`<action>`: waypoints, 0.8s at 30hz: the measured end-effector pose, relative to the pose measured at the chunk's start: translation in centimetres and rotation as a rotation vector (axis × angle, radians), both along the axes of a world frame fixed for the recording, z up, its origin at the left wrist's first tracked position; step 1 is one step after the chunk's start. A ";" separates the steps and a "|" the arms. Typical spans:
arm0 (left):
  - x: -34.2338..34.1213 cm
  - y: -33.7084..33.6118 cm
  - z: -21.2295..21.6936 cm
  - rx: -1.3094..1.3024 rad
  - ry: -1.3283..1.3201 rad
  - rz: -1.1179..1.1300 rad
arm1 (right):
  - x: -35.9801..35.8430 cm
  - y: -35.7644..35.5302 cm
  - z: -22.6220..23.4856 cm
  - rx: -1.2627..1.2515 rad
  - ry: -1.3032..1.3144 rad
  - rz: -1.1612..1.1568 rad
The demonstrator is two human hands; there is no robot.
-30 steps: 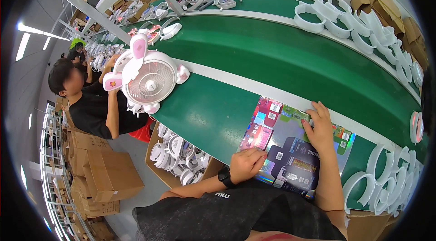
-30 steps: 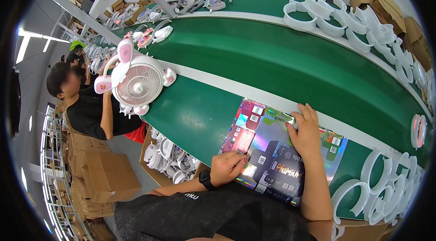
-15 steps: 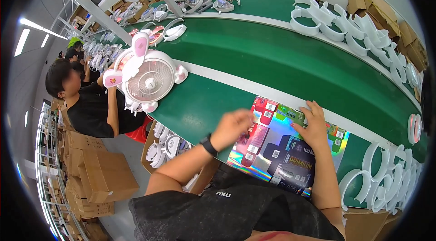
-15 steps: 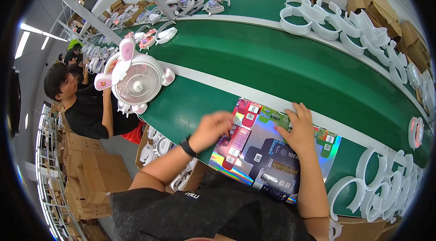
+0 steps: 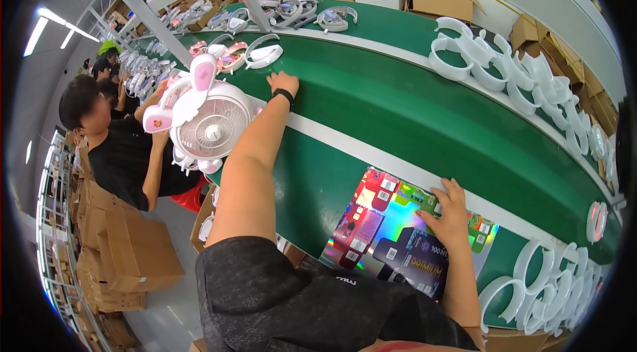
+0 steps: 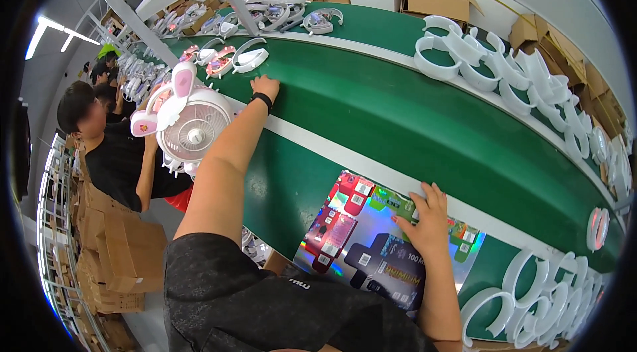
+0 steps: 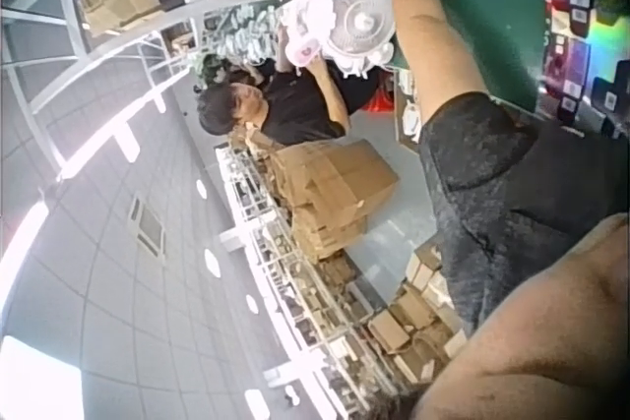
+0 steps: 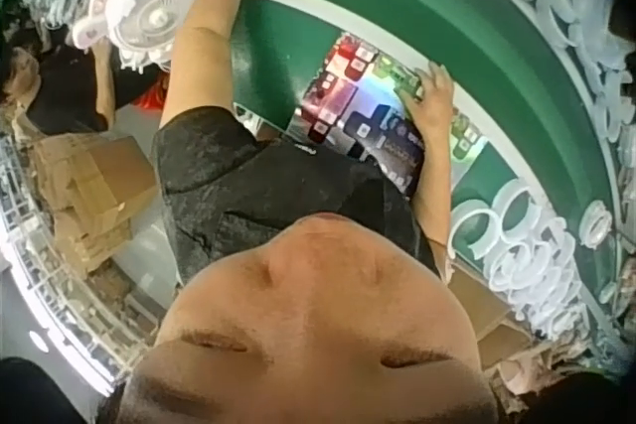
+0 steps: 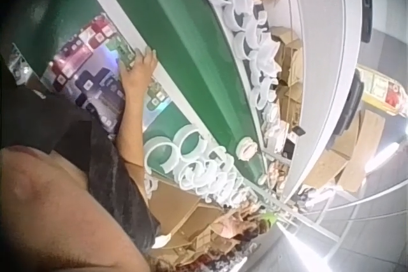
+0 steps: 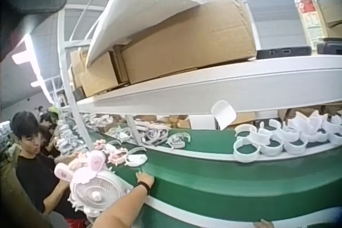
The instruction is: The person assembles wearable electronic devices by inserting internal wiring and batteries into plastic ring casings, attaching plastic covers onto the frames by hand, and placing the assembled units onto the conveyor line.
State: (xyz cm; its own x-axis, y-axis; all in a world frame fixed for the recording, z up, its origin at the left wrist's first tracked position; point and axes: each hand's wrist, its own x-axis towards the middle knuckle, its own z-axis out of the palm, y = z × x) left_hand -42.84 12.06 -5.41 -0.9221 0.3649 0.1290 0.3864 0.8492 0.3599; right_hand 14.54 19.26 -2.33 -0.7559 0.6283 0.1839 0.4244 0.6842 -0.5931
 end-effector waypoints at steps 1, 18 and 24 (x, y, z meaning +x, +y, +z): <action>-0.9 0.2 0.0 -0.025 0.052 0.056 | 0.0 0.0 -0.1 -0.001 0.013 0.004; -4.4 1.1 2.8 -0.368 0.161 0.079 | -0.5 0.0 0.4 0.015 -0.023 0.012; 7.1 8.7 2.8 -0.459 0.325 -0.352 | -0.4 0.1 0.2 0.035 -0.041 -0.028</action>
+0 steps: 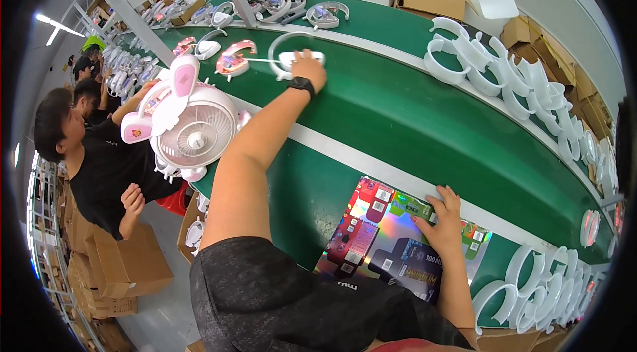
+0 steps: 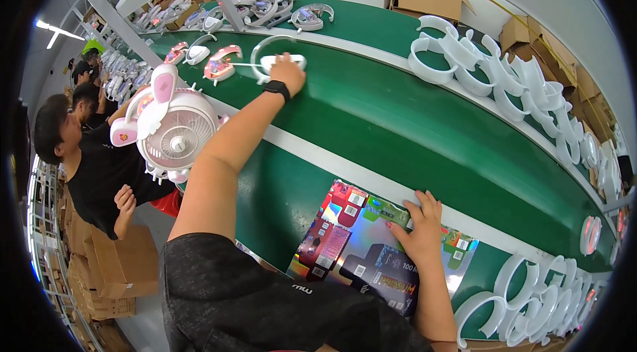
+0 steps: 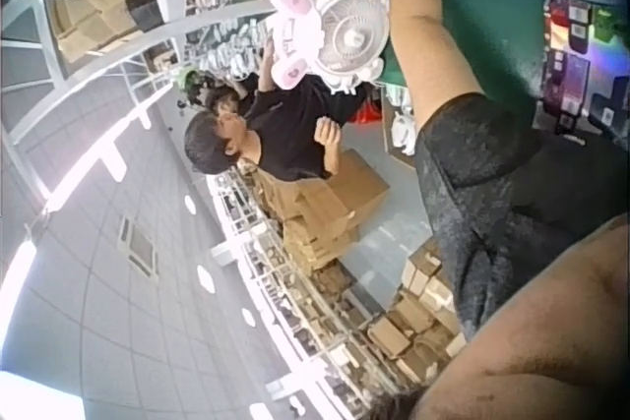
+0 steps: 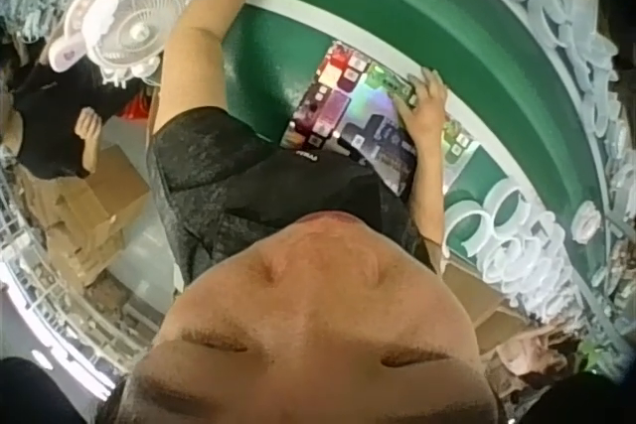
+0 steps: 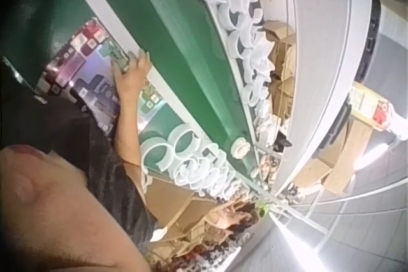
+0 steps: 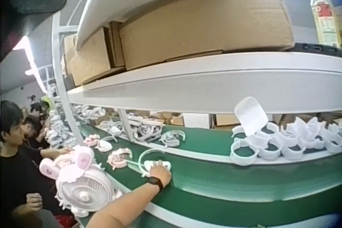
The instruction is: The person assembles wearable electronic devices by inserting internal wiring and batteries into plastic ring casings, attaching plastic covers onto the frames by hand, and placing the assembled units onto the conveyor line.
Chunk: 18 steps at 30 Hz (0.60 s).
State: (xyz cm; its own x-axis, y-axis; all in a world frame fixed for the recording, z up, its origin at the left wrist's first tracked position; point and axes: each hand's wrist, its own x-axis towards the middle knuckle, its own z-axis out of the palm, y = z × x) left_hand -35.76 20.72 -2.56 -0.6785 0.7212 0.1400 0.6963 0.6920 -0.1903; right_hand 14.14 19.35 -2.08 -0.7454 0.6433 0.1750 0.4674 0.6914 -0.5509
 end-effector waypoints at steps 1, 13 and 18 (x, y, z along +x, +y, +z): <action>3.7 1.1 1.3 -0.022 -0.088 -0.105 | 0.2 0.1 -0.1 0.003 0.005 -0.009; 16.7 -2.4 7.2 0.552 -0.276 -0.650 | -1.8 -2.6 5.8 0.074 -0.052 -0.014; 2.6 -7.1 2.7 0.231 -0.242 -0.070 | -5.5 -2.4 7.4 0.173 -0.105 0.044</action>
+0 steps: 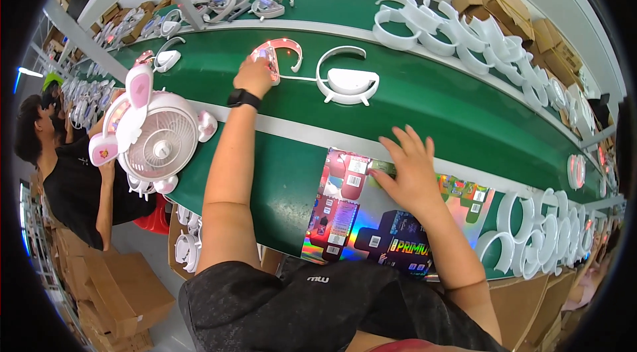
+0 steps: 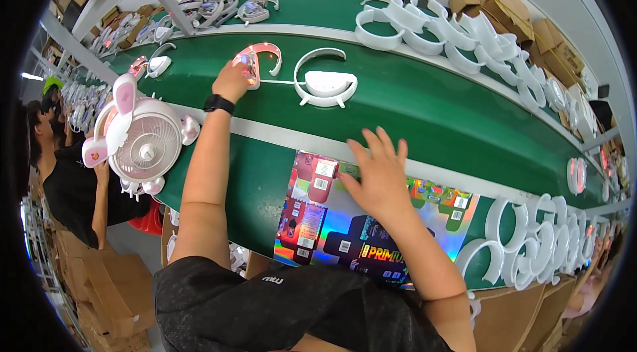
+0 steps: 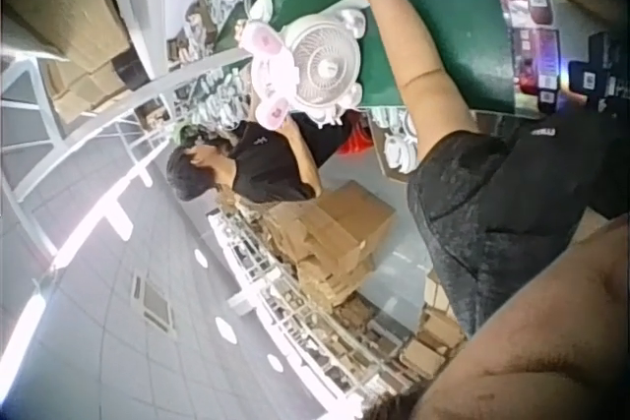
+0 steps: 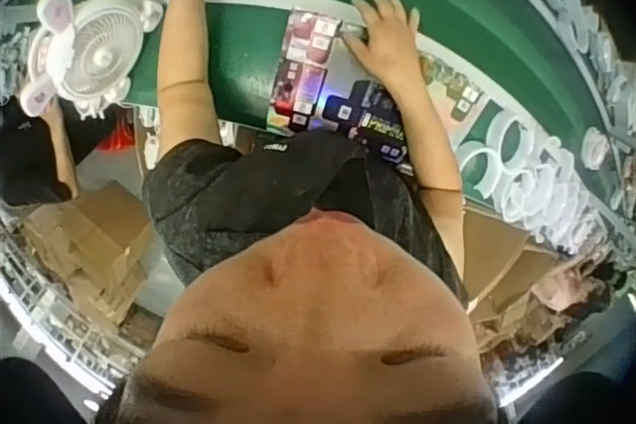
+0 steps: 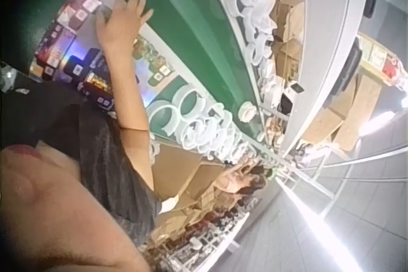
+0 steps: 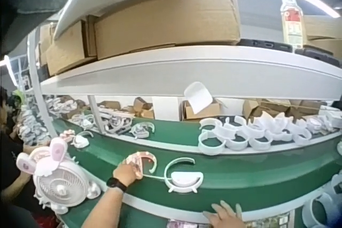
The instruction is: The person assembles wearable electronic devices by inserting internal wiring and batteries into plastic ring casings, attaching plastic covers onto the frames by hand, and placing the assembled units onto the conveyor line.
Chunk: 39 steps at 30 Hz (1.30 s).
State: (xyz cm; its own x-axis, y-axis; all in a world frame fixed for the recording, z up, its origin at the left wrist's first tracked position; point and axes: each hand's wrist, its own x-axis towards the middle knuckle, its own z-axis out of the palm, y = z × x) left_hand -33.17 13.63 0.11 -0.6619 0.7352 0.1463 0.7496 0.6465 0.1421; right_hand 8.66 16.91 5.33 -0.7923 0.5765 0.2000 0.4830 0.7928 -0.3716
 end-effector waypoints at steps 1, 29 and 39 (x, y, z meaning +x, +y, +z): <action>-0.8 -0.2 -1.5 0.070 -0.040 0.003 | -1.2 0.1 0.1 0.004 0.001 0.042; 9.6 0.8 2.8 0.281 0.018 -0.408 | -1.3 10.8 3.7 0.210 0.132 -0.116; 29.4 -13.3 5.5 0.524 -0.050 -0.728 | 14.4 -4.3 6.1 0.319 -0.055 -0.178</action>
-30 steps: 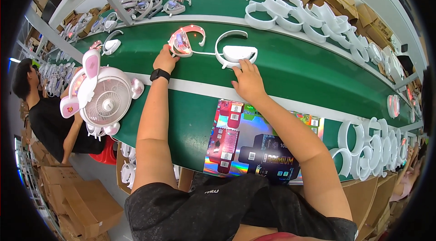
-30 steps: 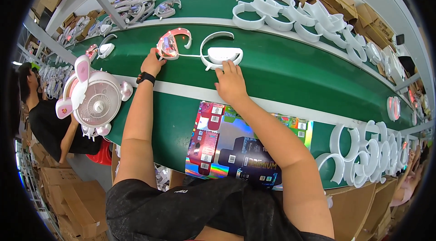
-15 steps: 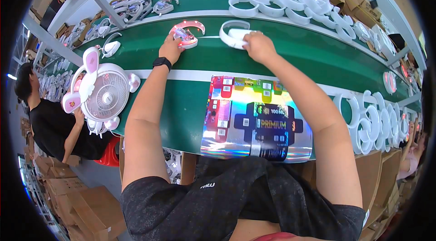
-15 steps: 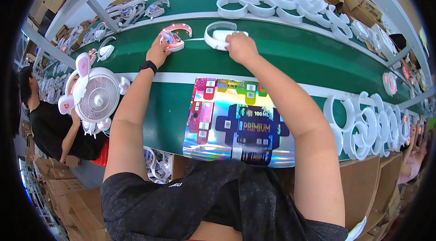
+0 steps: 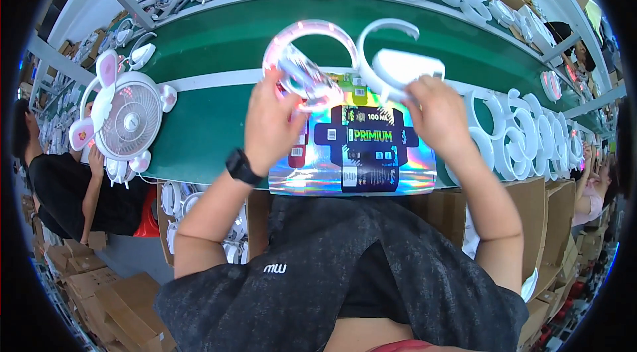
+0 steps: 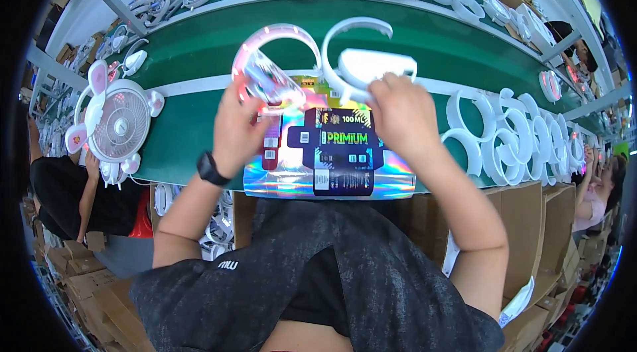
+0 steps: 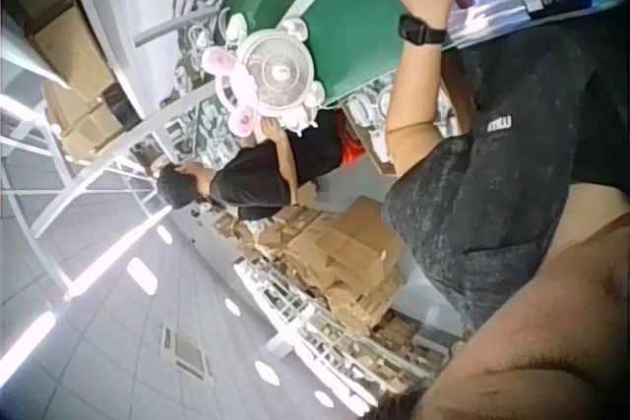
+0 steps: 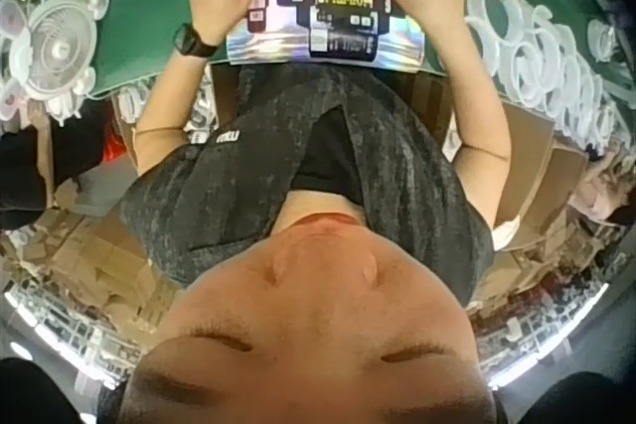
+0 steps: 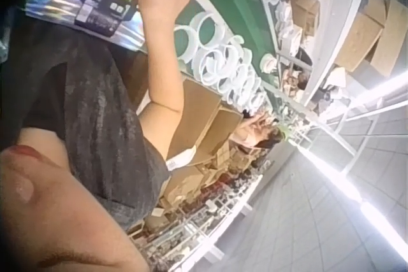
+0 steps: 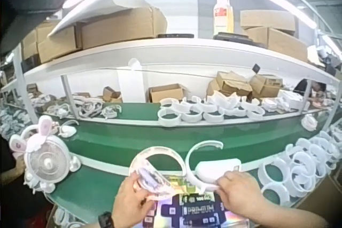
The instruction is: The person assembles wearable electronic devices by inserting internal wiring and batteries into plastic ring casings, attaching plastic covers onto the frames by hand, and placing the assembled units onto the conveyor line.
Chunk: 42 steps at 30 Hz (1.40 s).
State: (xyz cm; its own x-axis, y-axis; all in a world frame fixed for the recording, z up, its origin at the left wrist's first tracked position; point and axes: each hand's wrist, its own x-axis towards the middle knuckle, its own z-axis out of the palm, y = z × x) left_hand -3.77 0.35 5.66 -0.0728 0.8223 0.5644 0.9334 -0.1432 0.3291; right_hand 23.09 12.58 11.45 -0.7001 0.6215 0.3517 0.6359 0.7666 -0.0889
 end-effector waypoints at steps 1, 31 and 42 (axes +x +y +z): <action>1.7 -1.2 -1.3 -0.005 -0.037 0.010 | 0.8 -1.1 -1.4 -0.047 -0.002 -0.015; 4.9 -1.1 -4.6 -0.372 0.002 -0.359 | -3.4 -7.8 -14.0 -0.556 0.572 0.132; 3.8 0.5 -4.3 -0.701 -0.672 -0.419 | -3.5 -7.4 -13.9 -0.821 0.672 0.000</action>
State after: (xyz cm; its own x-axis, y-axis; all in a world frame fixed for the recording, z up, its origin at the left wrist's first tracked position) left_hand 0.02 0.87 1.32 0.1713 0.9804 -0.0968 0.4486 0.0099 0.8937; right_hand 19.62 5.18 -2.44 -0.5179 0.8442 0.1384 0.2641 0.3116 -0.9128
